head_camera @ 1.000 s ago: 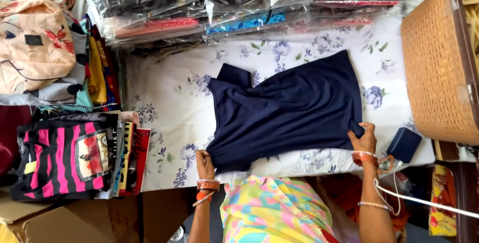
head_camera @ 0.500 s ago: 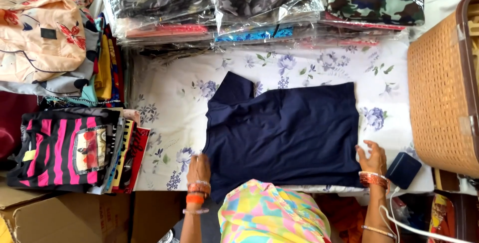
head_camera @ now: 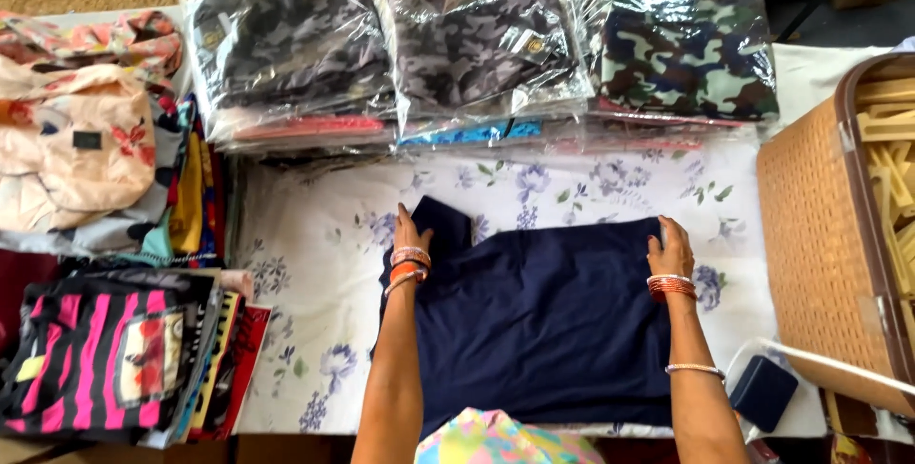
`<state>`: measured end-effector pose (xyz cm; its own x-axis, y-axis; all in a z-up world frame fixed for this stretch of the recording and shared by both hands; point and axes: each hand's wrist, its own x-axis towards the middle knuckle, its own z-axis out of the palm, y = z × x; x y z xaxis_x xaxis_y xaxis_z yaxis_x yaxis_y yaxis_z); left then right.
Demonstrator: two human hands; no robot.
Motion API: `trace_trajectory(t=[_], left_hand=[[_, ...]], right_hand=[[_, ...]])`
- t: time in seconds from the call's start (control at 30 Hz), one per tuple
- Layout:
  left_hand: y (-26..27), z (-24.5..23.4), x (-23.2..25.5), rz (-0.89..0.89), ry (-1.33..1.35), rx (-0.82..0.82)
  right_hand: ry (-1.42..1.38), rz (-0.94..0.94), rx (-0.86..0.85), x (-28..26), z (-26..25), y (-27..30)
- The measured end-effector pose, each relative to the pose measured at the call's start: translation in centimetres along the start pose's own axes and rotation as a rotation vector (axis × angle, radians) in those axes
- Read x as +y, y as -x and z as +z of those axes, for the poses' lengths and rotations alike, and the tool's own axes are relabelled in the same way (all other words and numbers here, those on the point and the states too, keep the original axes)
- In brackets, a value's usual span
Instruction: Fold various articles of clothing like t-shirts and pants on a workspace table.
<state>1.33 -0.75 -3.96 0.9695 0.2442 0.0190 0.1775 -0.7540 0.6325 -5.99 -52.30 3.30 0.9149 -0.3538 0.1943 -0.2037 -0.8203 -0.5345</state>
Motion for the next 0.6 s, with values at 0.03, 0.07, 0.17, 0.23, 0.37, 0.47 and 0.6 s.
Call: trace_trajectory(t=[0.03, 0.07, 0.17, 0.23, 0.37, 0.47, 0.6], left_hand=[[0.1, 0.0, 0.6, -0.051, 0.048, -0.073], [0.0, -0.6, 1.6, -0.049, 0.048, -0.073], [-0.5, -1.3, 2.7, -0.199, -0.024, -0.235], [-1.4, -0.8, 1.3, -0.328, 0.024, -0.342], [-3.4, -2.5, -0.3, -0.458, 0.284, -0.365], [-5.0, -6.2, 2.1, -0.609, 0.668, -0.069], [-7.9, -7.1, 1.8, -0.479, 0.789, 0.068]], right_hand=[[0.129, -0.168, 0.05, 1.7, 1.1, -0.7], [0.129, -0.167, 0.052, 1.5, 0.9, -1.2], [0.08, -0.103, -0.114, 0.3, 0.0, -2.4], [0.101, 0.241, -0.433, -1.5, -1.0, -3.2], [-0.033, 0.299, -0.499, 2.8, 1.6, -4.6], [-0.291, 0.382, -0.328, 1.5, 1.5, -5.3], [-0.527, 0.388, -0.215, -2.5, 0.8, -6.2]])
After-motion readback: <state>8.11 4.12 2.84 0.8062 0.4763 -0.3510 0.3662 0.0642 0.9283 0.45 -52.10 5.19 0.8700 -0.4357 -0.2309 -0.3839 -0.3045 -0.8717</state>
